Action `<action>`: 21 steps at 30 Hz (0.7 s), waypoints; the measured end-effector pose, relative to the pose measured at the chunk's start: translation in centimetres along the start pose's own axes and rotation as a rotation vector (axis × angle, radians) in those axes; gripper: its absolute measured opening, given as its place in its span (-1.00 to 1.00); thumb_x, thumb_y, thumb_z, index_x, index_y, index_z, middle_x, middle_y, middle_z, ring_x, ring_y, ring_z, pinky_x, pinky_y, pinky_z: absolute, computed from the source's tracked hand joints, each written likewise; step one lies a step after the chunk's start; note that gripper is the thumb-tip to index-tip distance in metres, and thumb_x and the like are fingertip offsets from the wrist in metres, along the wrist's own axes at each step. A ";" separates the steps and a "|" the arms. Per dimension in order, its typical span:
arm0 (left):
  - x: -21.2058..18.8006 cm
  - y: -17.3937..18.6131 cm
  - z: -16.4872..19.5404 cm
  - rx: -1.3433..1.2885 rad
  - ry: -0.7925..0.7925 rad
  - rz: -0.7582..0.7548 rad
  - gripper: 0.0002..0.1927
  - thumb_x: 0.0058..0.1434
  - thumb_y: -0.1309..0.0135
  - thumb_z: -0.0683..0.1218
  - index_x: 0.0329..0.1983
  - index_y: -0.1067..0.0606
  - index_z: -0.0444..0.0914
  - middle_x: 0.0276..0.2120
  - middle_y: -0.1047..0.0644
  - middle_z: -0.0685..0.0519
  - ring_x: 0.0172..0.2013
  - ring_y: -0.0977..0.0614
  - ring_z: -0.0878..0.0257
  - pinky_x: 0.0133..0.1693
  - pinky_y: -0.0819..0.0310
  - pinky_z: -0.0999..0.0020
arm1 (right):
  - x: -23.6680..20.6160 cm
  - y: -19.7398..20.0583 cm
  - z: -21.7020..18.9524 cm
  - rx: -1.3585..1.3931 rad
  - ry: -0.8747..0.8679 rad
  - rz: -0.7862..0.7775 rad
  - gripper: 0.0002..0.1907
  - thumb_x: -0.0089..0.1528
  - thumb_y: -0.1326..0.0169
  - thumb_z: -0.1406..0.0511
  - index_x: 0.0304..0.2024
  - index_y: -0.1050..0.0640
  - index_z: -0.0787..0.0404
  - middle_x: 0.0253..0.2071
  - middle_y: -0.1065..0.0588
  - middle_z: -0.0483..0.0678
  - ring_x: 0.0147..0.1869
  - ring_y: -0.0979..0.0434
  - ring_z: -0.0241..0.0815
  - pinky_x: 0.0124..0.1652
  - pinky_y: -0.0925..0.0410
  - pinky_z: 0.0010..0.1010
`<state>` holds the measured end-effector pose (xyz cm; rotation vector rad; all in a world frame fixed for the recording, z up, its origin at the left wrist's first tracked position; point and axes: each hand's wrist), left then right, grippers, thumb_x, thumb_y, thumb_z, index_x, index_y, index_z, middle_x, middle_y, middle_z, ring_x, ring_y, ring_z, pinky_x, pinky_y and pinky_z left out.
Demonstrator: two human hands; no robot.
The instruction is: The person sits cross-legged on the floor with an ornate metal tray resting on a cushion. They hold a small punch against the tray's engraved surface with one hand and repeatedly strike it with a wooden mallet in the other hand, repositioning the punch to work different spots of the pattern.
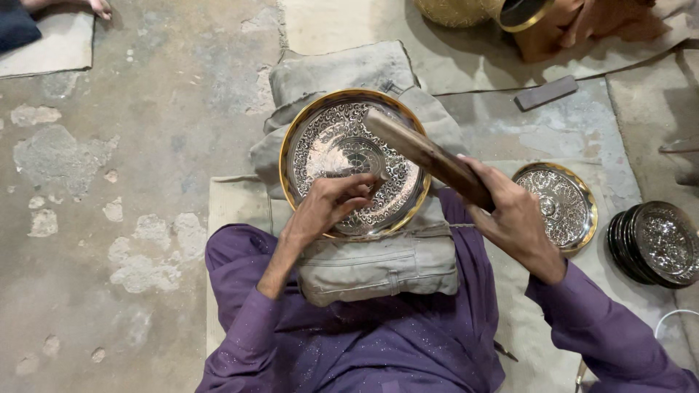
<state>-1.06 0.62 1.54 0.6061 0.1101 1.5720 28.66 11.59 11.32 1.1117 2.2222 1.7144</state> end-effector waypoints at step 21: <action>0.0 -0.1 0.1 0.029 -0.038 0.008 -0.51 0.23 -0.20 -0.17 0.25 -0.48 -0.19 -0.24 -0.71 0.03 -0.26 -0.77 0.28 -0.23 -0.69 0.36 | -1.9 -1.1 1.1 0.105 -0.067 0.006 -0.15 0.13 -0.11 0.46 0.47 -0.24 -0.02 0.07 -0.54 0.11 -0.11 -0.64 -0.03 -0.23 -0.52 -0.26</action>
Point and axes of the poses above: each hand's wrist, its own x-axis towards the middle knuckle, its own y-axis out of the back of the hand, z = x × y
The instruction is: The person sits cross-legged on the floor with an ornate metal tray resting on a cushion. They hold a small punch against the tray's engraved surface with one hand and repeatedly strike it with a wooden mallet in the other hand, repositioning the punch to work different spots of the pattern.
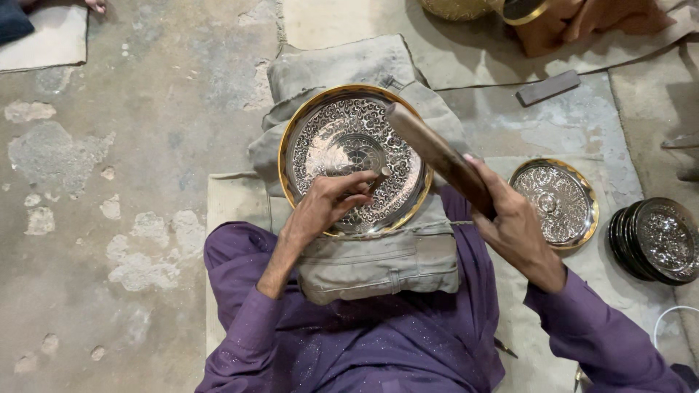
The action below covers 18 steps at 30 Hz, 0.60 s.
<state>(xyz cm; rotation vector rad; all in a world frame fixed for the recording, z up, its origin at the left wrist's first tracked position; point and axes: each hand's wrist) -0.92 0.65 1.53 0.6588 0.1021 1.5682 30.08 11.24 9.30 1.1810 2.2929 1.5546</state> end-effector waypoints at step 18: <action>0.2 0.1 0.4 0.026 0.001 -0.033 -0.52 0.23 -0.19 -0.11 0.25 -0.49 -0.13 -0.25 -0.72 0.06 -0.28 -0.77 0.29 -0.25 -0.69 0.34 | -0.9 -0.7 -0.7 -0.242 -0.115 0.015 -0.12 0.11 -0.14 0.49 0.46 -0.28 -0.15 -0.10 -0.59 -0.01 -0.20 -0.65 -0.06 -0.21 -0.52 -0.19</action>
Point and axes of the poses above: each hand's wrist, its own x-axis towards the middle knuckle, its own y-axis out of the back of the hand, z = x × y
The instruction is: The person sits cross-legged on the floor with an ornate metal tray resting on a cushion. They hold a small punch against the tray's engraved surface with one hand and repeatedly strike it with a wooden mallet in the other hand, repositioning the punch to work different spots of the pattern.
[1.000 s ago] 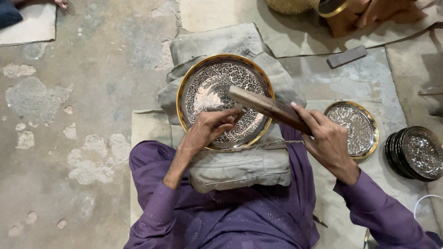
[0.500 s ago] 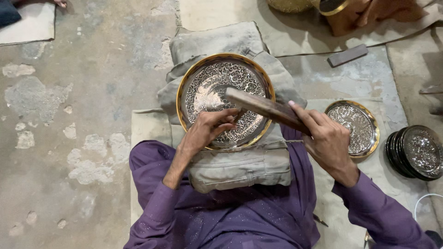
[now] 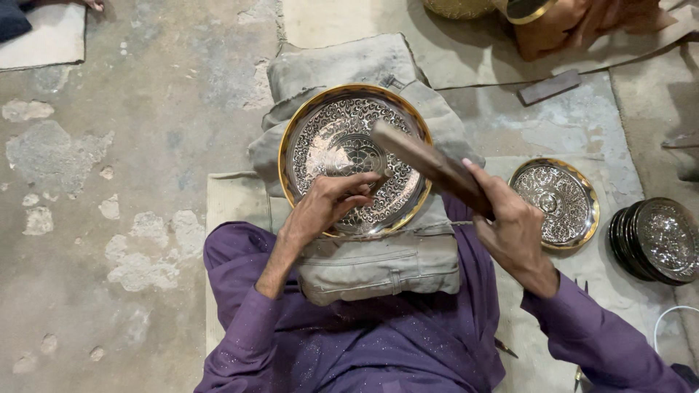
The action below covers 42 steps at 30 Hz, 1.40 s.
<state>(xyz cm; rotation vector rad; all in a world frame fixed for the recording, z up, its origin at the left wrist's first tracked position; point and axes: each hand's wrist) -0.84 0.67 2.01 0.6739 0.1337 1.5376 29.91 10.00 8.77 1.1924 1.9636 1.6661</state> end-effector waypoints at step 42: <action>0.3 1.0 0.6 -0.011 -0.066 -0.087 -0.51 0.22 -0.22 -0.12 0.24 -0.50 -0.11 -0.12 -0.69 0.03 -0.26 -0.75 0.28 -0.23 -0.65 0.29 | -2.6 -2.4 1.1 -0.004 -0.029 0.007 -0.20 0.11 -0.15 0.48 0.40 -0.37 -0.08 -0.15 -0.60 0.03 -0.21 -0.63 -0.05 -0.21 -0.49 -0.18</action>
Point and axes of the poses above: each hand's wrist, its own x-axis towards the middle knuckle, its own y-axis out of the back of the hand, z = x × y
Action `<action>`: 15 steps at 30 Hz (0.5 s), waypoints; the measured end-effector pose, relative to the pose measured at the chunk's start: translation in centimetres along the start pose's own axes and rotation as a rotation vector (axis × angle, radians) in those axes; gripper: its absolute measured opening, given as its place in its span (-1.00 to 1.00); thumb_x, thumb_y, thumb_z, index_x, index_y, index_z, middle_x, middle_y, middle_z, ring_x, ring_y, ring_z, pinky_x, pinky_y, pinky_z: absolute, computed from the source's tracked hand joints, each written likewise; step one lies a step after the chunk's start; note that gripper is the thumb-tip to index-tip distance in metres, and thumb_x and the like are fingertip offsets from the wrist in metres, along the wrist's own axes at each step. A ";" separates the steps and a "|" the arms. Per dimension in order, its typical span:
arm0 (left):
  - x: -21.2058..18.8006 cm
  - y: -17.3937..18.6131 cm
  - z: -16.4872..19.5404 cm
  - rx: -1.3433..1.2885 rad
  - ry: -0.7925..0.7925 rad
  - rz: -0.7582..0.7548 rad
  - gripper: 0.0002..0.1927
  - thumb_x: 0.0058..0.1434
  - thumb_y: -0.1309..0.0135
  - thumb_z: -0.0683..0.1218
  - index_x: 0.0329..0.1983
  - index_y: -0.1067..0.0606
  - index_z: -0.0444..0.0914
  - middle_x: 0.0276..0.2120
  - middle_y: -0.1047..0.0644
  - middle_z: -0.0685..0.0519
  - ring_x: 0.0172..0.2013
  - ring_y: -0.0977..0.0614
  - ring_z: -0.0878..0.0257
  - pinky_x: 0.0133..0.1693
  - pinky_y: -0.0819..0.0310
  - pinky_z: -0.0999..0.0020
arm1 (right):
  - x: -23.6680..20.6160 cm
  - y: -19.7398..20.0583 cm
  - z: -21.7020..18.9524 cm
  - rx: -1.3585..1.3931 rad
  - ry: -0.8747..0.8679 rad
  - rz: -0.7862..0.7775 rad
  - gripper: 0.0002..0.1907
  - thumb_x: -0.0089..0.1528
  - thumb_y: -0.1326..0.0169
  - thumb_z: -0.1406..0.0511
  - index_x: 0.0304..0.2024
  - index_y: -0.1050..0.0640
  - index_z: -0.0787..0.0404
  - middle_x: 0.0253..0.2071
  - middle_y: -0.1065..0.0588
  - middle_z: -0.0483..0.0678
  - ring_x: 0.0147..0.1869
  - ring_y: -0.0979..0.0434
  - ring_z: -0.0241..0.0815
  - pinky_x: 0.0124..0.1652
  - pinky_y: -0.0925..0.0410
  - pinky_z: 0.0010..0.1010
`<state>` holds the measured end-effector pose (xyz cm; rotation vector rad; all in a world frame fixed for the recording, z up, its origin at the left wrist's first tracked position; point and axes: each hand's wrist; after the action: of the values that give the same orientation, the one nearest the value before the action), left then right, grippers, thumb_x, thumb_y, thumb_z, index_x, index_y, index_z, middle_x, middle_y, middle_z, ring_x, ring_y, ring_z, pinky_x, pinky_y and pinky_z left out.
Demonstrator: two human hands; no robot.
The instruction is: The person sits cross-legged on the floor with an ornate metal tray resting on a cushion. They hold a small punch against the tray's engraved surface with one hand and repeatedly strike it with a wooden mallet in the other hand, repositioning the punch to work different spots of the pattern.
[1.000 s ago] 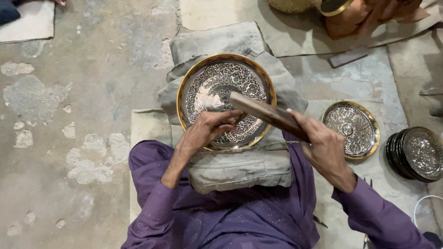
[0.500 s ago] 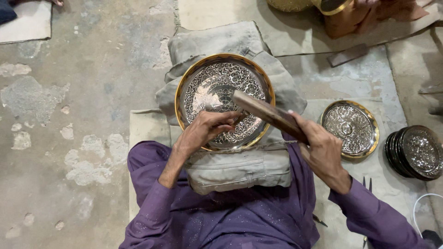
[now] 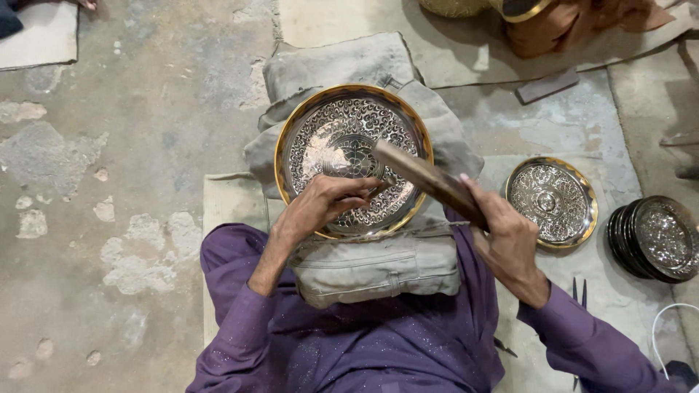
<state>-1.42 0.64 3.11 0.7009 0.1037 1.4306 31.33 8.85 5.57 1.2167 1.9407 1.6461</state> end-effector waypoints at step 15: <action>0.3 0.2 0.2 0.010 0.030 -0.051 -0.49 0.21 -0.20 -0.13 0.27 -0.50 -0.07 -0.19 -0.70 0.03 -0.28 -0.75 0.23 -0.23 -0.61 0.24 | -0.6 -0.7 0.8 0.125 0.030 0.094 -0.22 0.11 -0.15 0.47 0.38 -0.34 -0.07 -0.20 -0.60 0.08 -0.28 -0.65 -0.01 -0.26 -0.49 -0.18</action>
<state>-1.43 0.79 3.46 0.6806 0.1516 1.3932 31.98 8.89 4.52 1.3563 2.0617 1.6172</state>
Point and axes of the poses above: each hand's wrist, its own x-axis towards the middle knuckle, its own y-axis out of the back of the hand, z = x × y
